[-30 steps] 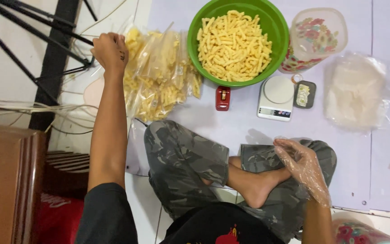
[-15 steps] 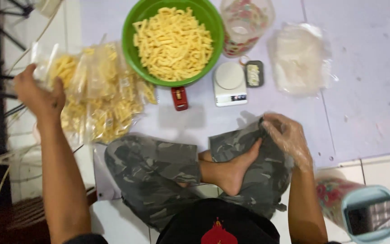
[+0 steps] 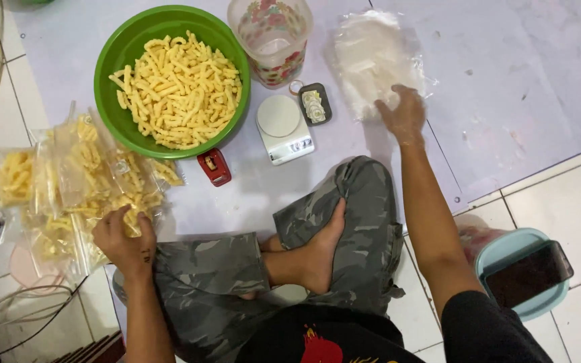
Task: Weighing and bagging snacks from a large bowl into individual plastic bags while sitting on the floor.
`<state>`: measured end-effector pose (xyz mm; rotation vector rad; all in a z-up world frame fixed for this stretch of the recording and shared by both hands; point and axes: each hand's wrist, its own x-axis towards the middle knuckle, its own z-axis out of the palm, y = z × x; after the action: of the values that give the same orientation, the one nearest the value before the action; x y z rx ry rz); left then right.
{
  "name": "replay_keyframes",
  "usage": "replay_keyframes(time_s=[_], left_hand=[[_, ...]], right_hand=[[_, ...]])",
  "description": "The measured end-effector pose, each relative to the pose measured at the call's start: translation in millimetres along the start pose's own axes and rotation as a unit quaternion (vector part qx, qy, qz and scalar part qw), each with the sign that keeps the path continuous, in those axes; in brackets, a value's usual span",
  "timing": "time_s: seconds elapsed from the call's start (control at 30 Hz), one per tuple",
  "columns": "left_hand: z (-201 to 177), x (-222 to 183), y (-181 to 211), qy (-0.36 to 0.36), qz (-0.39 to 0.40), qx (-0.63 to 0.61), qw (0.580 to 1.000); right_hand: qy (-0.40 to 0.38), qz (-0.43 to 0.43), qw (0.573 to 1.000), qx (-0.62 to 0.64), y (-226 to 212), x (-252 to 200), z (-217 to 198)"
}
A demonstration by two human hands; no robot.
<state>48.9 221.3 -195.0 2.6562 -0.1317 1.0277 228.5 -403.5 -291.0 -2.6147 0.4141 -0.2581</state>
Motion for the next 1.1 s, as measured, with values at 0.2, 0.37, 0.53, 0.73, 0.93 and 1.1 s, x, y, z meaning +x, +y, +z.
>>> replay_keyframes(time_s=[0.2,0.37,0.53,0.73,0.93,1.1], left_hand=[[10,-6,-16,0.002,-0.019,-0.006,1.000],[-18,15,19,0.008,-0.078,-0.003,0.997],[-22,23,31,0.002,-0.103,-0.041,0.994],[-22,20,29,0.002,-0.098,-0.035,0.995],[-24,22,32,-0.002,-0.083,-0.041,0.996],[-21,15,31,-0.018,-0.080,-0.032,0.996]], right_hand=[[-0.118,-0.168,0.977,-0.060,27,6,63],[-0.017,-0.214,0.966,-0.141,55,17,88],[0.001,-0.182,0.963,-0.198,51,29,73],[-0.006,-0.156,0.973,-0.169,37,44,45],[-0.186,-0.059,0.965,-0.175,40,51,34],[0.125,-0.272,0.949,-0.095,48,44,32]])
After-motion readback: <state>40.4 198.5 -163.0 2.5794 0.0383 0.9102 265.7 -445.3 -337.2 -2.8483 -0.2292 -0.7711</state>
